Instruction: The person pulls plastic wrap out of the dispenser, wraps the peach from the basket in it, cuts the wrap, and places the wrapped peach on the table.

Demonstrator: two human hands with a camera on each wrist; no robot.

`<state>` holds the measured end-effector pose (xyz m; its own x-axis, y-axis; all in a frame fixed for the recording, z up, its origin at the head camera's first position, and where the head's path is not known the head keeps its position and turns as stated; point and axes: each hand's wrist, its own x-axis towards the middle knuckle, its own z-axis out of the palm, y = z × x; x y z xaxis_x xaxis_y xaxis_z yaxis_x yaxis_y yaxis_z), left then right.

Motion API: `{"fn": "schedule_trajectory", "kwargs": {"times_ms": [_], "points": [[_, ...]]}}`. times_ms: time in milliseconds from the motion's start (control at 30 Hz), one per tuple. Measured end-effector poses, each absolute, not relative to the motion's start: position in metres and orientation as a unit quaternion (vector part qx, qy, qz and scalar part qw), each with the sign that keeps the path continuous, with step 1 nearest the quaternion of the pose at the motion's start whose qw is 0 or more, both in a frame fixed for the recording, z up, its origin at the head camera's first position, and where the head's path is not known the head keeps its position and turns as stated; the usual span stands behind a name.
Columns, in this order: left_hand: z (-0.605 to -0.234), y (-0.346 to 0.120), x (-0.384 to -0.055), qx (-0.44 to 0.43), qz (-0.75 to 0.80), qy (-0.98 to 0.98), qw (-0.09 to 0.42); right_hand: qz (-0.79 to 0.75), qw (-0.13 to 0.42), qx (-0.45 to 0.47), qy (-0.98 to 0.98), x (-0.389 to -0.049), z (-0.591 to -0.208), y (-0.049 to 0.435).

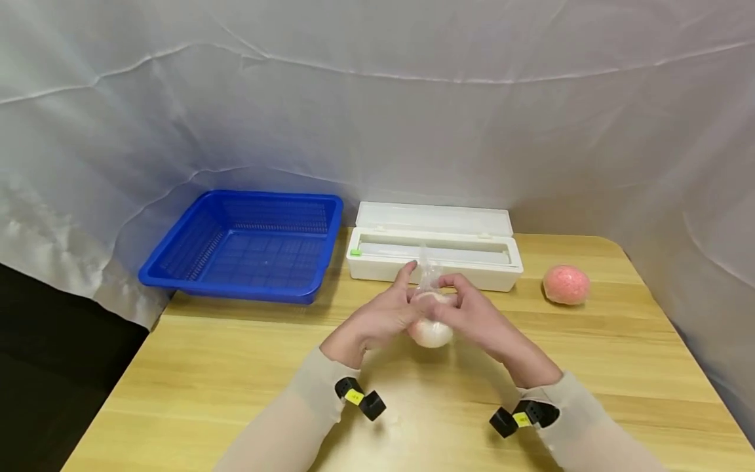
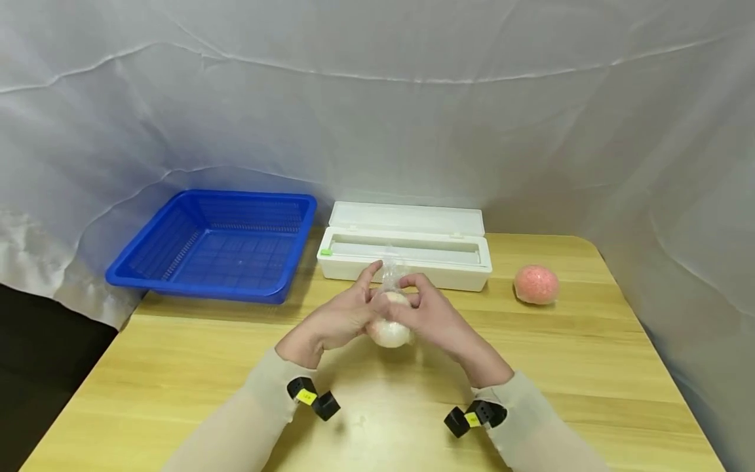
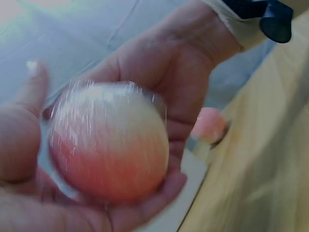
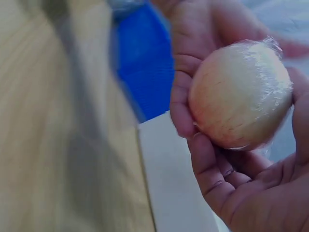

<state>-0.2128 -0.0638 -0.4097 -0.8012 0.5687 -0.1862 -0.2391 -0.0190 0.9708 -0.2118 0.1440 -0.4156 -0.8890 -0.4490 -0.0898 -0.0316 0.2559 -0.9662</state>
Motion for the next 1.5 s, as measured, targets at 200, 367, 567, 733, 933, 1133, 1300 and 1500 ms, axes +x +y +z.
{"fn": "schedule_trajectory", "kwargs": {"times_ms": [200,367,567,733,933,1133,1300,1500], "points": [[-0.408,-0.067,-0.215,0.156,0.716,0.622,0.277,-0.62,0.172,-0.127,0.755,-0.215,-0.405,0.14],[-0.411,-0.066,-0.216,0.151,0.708,0.644,0.248,-0.622,0.158,-0.119,0.757,-0.215,-0.407,0.132],[-0.412,-0.075,-0.218,0.161,0.715,0.638,0.235,-0.681,0.173,-0.122,0.701,-0.213,-0.412,0.132],[-0.41,-0.077,-0.219,0.165,0.709,0.642,0.238,-0.691,0.174,-0.093,0.696,-0.214,-0.41,0.126],[-0.407,-0.076,-0.216,0.149,0.685,0.68,0.215,-0.673,0.166,-0.066,0.718,-0.216,-0.407,0.116],[-0.405,-0.072,-0.213,0.141,0.643,0.728,0.193,-0.671,0.17,-0.051,0.72,-0.215,-0.404,0.114],[-0.404,-0.069,-0.215,0.137,0.655,0.719,0.185,-0.683,0.179,-0.032,0.707,-0.214,-0.404,0.114],[-0.408,-0.064,-0.217,0.137,0.68,0.698,0.178,-0.698,0.118,0.014,0.706,-0.214,-0.405,0.105]]}}
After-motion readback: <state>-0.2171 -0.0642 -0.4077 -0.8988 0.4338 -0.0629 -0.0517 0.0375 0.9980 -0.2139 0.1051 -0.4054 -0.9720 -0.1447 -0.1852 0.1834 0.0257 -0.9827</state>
